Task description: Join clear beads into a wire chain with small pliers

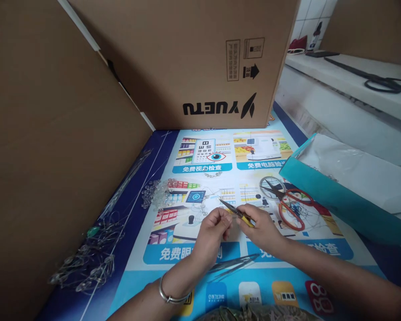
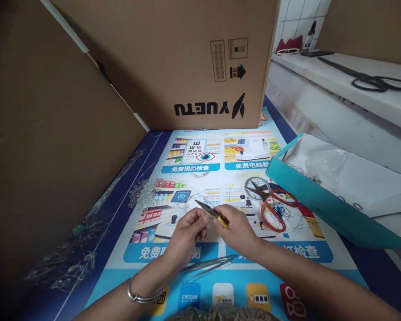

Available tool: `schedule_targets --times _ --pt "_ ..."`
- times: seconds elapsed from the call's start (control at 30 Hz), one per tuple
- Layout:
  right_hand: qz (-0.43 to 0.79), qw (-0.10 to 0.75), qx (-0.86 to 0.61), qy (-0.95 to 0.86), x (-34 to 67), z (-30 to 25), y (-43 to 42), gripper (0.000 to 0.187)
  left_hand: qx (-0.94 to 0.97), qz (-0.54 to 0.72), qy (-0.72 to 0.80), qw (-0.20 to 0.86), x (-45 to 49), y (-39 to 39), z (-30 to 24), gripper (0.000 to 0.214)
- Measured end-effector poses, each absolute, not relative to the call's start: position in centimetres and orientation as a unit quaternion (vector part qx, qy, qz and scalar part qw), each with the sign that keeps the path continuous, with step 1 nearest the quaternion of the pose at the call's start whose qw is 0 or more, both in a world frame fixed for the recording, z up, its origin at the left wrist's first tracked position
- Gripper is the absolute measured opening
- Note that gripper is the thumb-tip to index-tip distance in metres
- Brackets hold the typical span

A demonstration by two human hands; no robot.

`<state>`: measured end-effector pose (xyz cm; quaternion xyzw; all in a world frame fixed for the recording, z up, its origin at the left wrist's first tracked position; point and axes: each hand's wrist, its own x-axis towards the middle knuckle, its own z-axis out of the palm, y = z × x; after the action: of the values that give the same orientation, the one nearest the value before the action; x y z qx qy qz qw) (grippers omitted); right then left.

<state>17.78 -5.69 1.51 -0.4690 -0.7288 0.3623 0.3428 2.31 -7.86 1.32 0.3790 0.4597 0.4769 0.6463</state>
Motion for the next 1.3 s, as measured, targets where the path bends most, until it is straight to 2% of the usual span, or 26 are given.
schedule_targets --times 0.17,0.53,0.6,0.73,0.8,1.0,1.3 --pt "0.41 0.338 -0.463 -0.71 17.8 1.5 -5.7 0.009 0.387 0.475 0.465 0.639 2.4 -7.7 1.0 0.021" --pt "0.448 0.329 -0.455 -0.696 18.3 2.1 -4.9 0.016 0.54 0.393 0.471 0.576 1.3 -7.3 2.4 0.022" --pt "0.427 0.331 -0.467 -0.7 18.4 2.6 -4.5 0.017 0.599 0.376 0.49 0.51 -0.3 -6.4 3.5 0.019" --pt "0.336 0.347 -0.493 -0.724 18.4 3.3 -2.9 0.016 0.639 0.377 0.619 0.259 -4.9 -3.6 3.7 0.013" --pt "0.297 0.345 -0.486 -0.746 18.2 3.3 -1.9 0.015 0.64 0.345 0.656 0.203 -6.7 -2.1 2.5 0.015" --pt "0.208 0.341 -0.43 -0.81 16.4 2.4 0.9 0.011 0.671 0.243 0.656 0.247 -7.4 0.0 -1.4 0.017" --pt "0.156 0.333 -0.375 -0.851 14.9 0.0 3.4 0.012 0.705 0.229 0.63 0.232 -4.6 1.1 -1.0 0.004"
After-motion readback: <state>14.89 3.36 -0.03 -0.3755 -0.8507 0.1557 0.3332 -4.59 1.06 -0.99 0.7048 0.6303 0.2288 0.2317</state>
